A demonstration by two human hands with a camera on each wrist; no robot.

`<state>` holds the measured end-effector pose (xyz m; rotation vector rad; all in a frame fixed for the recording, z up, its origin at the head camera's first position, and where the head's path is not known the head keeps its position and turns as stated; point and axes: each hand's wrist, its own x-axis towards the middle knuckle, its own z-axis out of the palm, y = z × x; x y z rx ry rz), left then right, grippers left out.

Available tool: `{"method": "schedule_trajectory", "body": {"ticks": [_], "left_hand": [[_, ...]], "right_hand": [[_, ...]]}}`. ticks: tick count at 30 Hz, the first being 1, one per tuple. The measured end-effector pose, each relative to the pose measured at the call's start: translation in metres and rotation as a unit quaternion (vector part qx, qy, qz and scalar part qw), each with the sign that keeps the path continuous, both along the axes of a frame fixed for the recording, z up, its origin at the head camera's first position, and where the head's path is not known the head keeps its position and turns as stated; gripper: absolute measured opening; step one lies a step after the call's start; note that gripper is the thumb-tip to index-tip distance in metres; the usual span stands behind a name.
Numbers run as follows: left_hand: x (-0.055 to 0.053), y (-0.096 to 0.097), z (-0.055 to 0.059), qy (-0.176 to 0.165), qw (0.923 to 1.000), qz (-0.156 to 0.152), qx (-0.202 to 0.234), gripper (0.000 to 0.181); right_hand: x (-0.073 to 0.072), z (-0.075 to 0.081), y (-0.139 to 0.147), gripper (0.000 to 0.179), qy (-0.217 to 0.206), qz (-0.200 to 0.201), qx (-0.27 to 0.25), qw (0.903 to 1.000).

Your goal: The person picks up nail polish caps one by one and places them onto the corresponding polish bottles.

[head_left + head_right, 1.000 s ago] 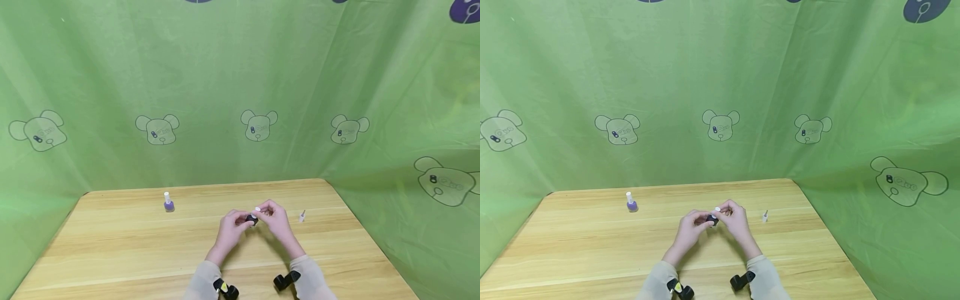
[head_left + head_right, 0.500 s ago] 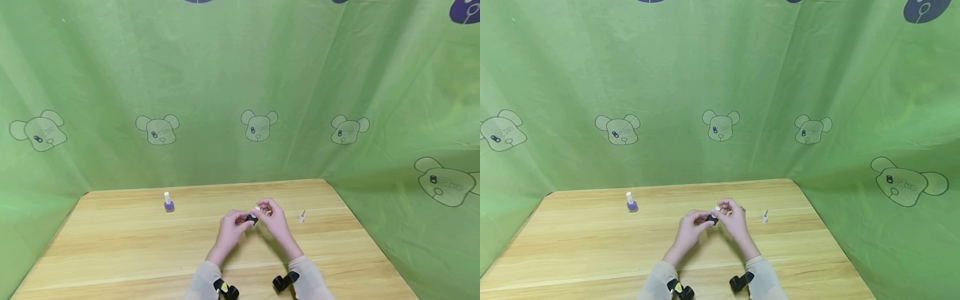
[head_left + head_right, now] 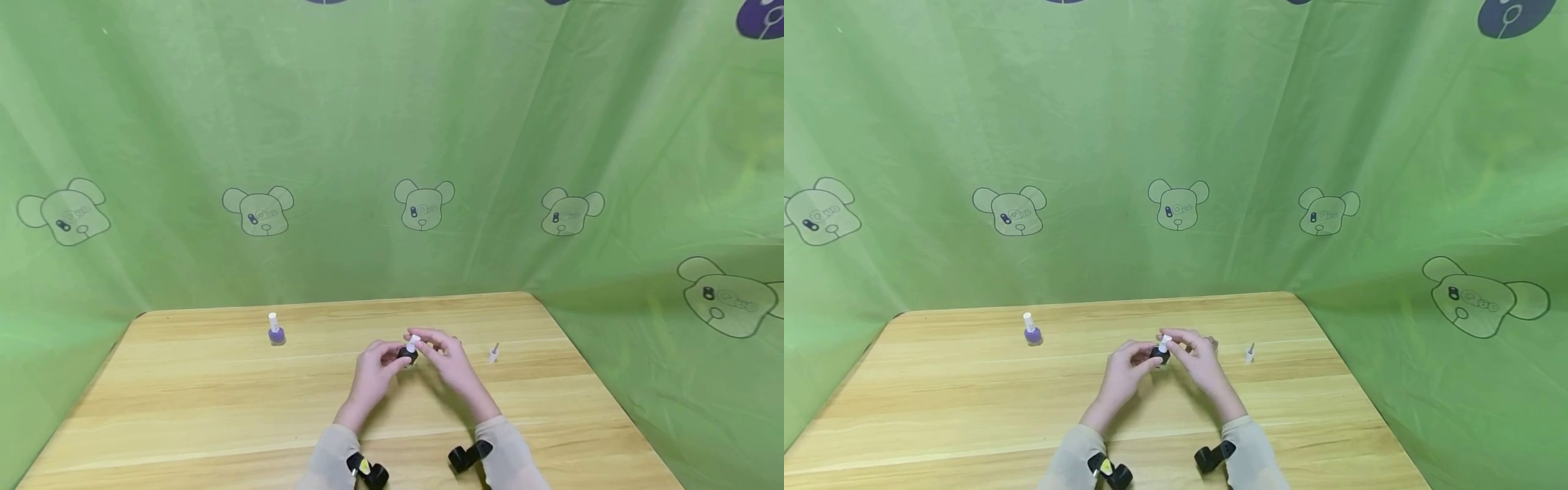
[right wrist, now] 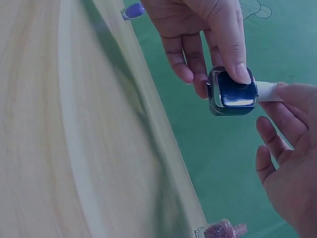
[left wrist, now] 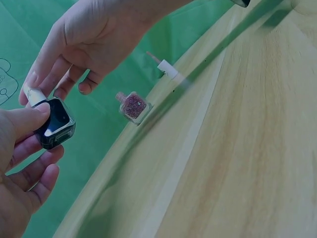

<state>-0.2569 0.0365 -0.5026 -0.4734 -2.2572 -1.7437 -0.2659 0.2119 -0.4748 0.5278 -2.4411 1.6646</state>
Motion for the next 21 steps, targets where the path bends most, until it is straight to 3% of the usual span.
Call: {"method": "schedule_trajectory", "body": {"ticks": [6, 10, 15, 21], "left_hand": [[0.0, 0.0, -0.001, -0.01, 0.9999, -0.003, -0.005, 0.028], [0.001, 0.0, -0.001, -0.01, 0.9999, -0.004, -0.011, 0.028], [0.002, 0.0, -0.001, -0.008, 0.9999, -0.008, -0.012, 0.028], [0.002, 0.001, -0.003, -0.005, 0.9998, -0.012, -0.015, 0.029]], "right_hand": [[0.01, 0.016, -0.004, 0.025, -0.006, -0.016, 0.007, 0.9998], [0.004, 0.008, -0.003, 0.022, -0.03, -0.048, 0.0, 0.9984], [0.0, -0.001, -0.003, 0.02, -0.026, -0.085, -0.011, 0.996], [0.002, 0.0, -0.006, 0.019, -0.035, -0.119, -0.038, 0.9916]]}}
